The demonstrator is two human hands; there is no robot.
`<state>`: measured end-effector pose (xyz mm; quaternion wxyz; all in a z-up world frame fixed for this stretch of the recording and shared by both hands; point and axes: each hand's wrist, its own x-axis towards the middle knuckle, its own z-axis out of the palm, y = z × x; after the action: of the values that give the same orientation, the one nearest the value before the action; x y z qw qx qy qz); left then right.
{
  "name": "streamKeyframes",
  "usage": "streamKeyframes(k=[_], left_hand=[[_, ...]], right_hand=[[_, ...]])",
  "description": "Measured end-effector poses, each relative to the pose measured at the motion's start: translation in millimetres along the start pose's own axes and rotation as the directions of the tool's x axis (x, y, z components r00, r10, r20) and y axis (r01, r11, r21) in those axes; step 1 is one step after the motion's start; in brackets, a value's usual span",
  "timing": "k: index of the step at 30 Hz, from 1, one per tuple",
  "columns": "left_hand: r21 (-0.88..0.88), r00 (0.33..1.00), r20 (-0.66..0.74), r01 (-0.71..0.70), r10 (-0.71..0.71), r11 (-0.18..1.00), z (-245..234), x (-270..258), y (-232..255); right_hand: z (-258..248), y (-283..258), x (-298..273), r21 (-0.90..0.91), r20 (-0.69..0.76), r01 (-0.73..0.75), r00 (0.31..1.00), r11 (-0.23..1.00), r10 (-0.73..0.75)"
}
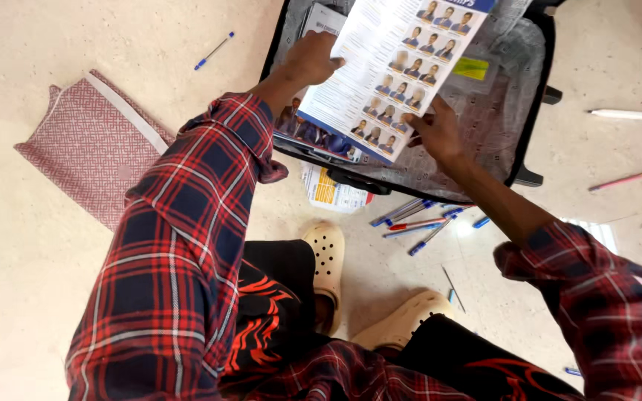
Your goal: The person sorts various brochures, printed documents, and pens on the floor, placing some items into an open red suitcase and others into piles.
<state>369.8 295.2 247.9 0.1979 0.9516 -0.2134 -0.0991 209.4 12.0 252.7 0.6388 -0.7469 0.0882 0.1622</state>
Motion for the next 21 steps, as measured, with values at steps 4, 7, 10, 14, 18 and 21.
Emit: streamKeyframes(k=[4, 7, 10, 14, 18, 21], left_hand=[[0.149, 0.960, 0.143, 0.221, -0.243, 0.964, 22, -13, -50], [0.181, 0.922, 0.208, 0.292, -0.327, 0.939, 41, -13, -72], [0.277, 0.912, 0.222, 0.280, -0.344, 0.919, 64, -20, -79], [0.355, 0.897, 0.370, 0.104, -0.242, 0.929, 78, -30, -85], [0.352, 0.876, 0.447, 0.012, -0.179, 0.936, 88, -34, -87], [0.411, 0.882, 0.455, -0.085, -0.124, 0.908, 98, -30, -85]], right_hand=[[56, 32, 42, 0.003, 0.087, -0.181, 0.980, 0.983, 0.180], [74, 63, 73, 0.000, 0.154, -0.214, 0.965, 0.977, 0.211], [69, 98, 108, -0.174, 0.107, -0.251, 0.956, 0.952, 0.272], [50, 120, 126, -0.527, -0.004, -0.203, 0.972, 0.825, 0.237], [56, 109, 115, -0.517, 0.091, -0.243, 0.938, 0.821, 0.334], [71, 115, 108, -0.501, 0.216, -0.118, 0.942, 0.857, 0.256]])
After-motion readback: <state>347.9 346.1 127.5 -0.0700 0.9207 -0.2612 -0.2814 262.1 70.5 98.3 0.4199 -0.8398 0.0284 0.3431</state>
